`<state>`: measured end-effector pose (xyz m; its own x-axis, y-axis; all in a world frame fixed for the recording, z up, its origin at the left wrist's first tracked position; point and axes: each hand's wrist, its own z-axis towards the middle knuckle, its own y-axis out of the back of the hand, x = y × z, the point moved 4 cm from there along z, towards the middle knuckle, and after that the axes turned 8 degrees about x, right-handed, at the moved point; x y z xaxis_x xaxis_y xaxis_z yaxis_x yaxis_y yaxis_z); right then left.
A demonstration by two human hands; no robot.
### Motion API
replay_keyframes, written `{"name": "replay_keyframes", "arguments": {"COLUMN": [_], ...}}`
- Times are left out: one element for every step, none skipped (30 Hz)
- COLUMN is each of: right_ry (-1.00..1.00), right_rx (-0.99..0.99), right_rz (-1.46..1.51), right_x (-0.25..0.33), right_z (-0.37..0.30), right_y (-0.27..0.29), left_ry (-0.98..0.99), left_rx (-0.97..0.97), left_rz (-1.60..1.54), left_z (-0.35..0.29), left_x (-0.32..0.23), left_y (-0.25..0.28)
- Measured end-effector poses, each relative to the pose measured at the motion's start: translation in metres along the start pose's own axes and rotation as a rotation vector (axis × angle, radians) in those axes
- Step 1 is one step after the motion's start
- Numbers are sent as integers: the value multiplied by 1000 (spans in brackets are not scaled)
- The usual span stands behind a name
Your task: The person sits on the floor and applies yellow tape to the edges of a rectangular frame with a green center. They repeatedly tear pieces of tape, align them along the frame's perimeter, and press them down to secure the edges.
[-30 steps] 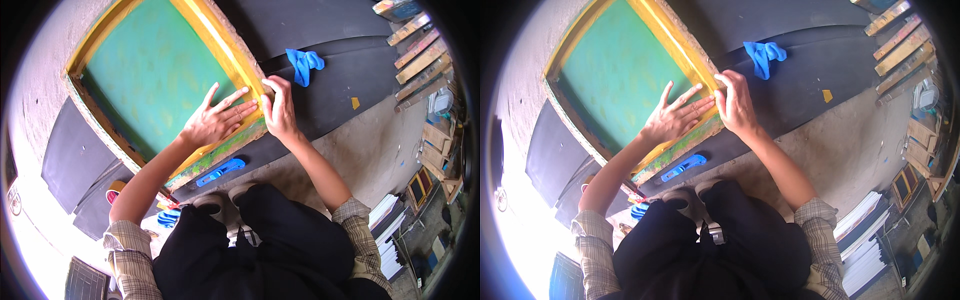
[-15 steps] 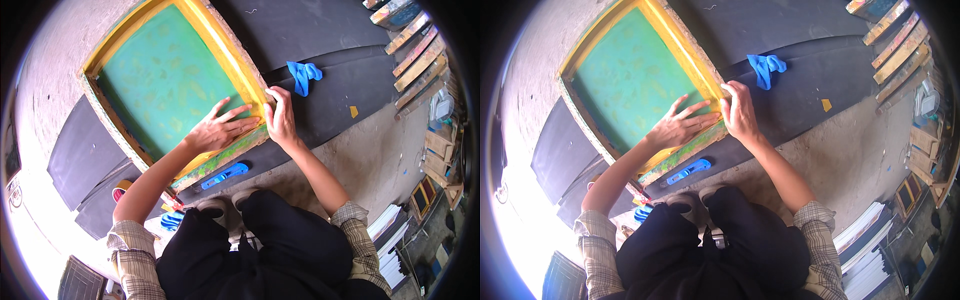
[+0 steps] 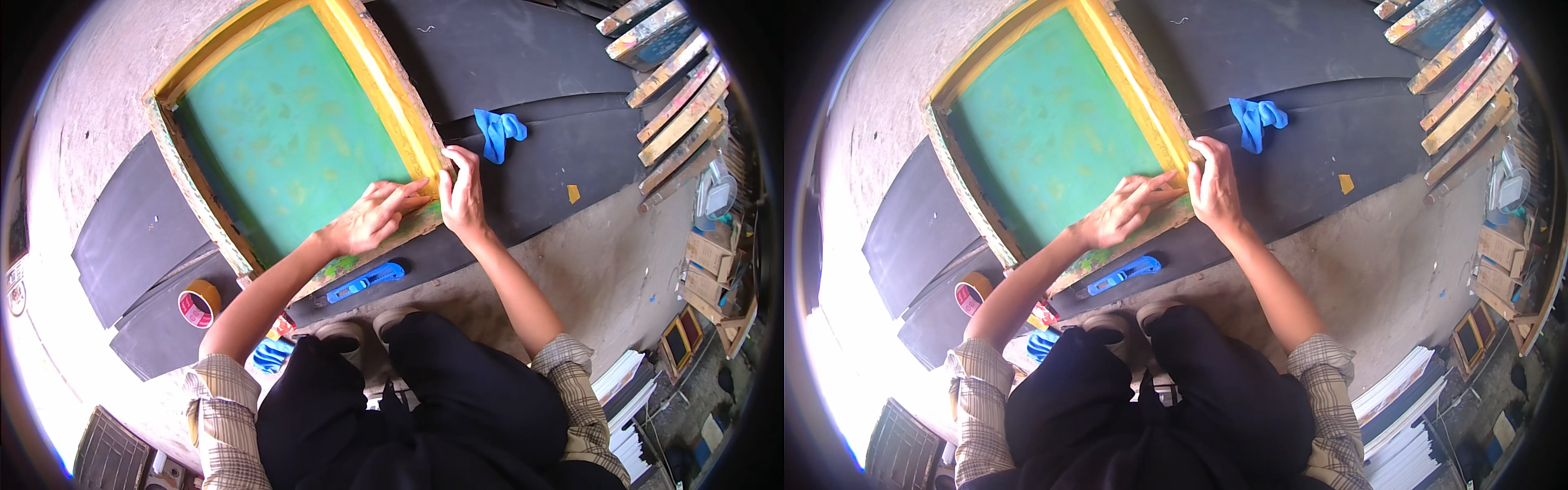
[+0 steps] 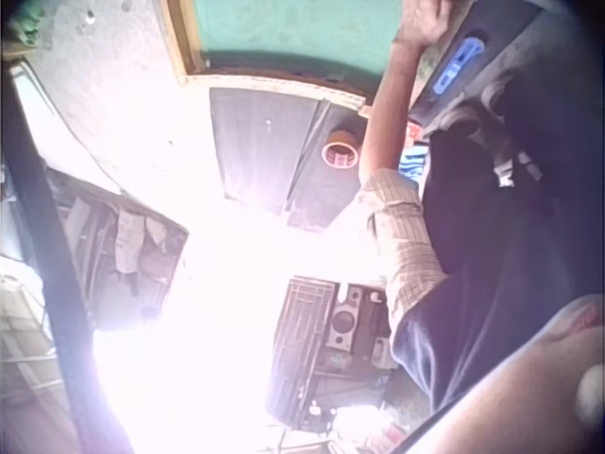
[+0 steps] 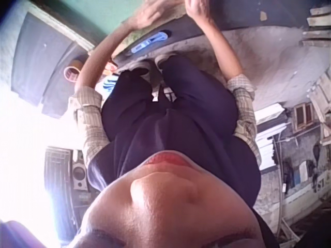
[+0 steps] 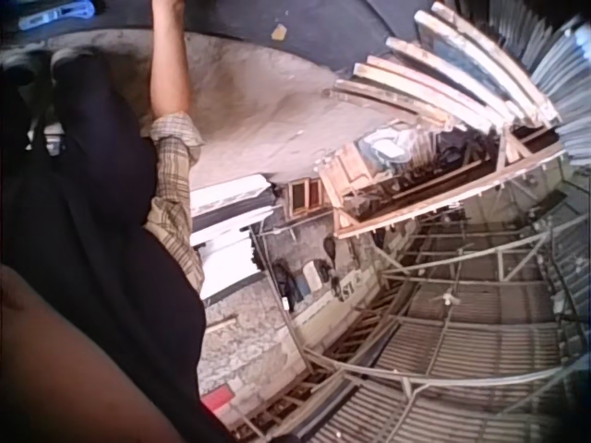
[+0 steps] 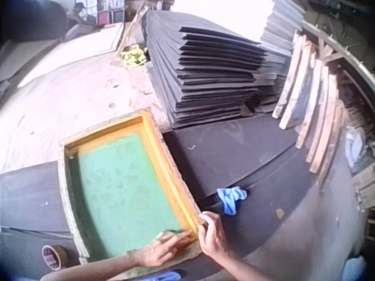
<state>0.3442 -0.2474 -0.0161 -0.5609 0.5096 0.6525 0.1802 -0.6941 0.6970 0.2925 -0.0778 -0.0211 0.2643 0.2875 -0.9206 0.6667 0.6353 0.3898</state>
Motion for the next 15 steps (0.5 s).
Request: {"name": "replay_keyframes", "arguments": {"right_ry": [0, -6, -12, -18, -25, -26, -27, -29, -35, -41, -48, -41, -34, -28, -13], "right_rx": [1, -1, -1, -1, -1, -4, -6, -9, -11, -13, -14, -11, -8, -4, -8], "right_rz": [4, 11, 13, 14, 14, 15, 15, 15, 11, 7, 2, 2, 1, -1, 10], "right_x": [1, 1, 1, 1, 1, 2, 2, 3, 3, 2, 2, 2, 1, 1, 2], "right_z": [0, 0, -1, -1, -2, -2, -1, -1, -1, -2, -2, -2, -1, 0, 3], "right_y": [0, 0, 0, 0, 1, 0, -1, -1, -1, -1, 0, 0, 0, 1, -2], "left_ry": [8, 59, 110, 161, 168, 181, 192, 205, 215, 224, 226, 227, 227, 90, -44], "left_rx": [-9, -21, -34, -45, -36, -28, -21, -20, -18, -17, 13, 40, 68, 22, -32], "left_rz": [-82, -129, -175, -221, -243, -262, -280, -300, -321, -342, -353, -364, -374, -321, -262], "left_z": [-3, -6, -6, -4, 0, 1, 3, 5, 8, 10, 11, 11, 10, 8, 1], "left_x": [-3, -6, -16, -20, -20, -20, -20, -19, -20, -20, -19, -19, -17, -9, 10], "left_y": [-3, -9, -11, -13, -14, -15, -15, -15, -15, -14, -13, -10, -8, -9, -13]}}
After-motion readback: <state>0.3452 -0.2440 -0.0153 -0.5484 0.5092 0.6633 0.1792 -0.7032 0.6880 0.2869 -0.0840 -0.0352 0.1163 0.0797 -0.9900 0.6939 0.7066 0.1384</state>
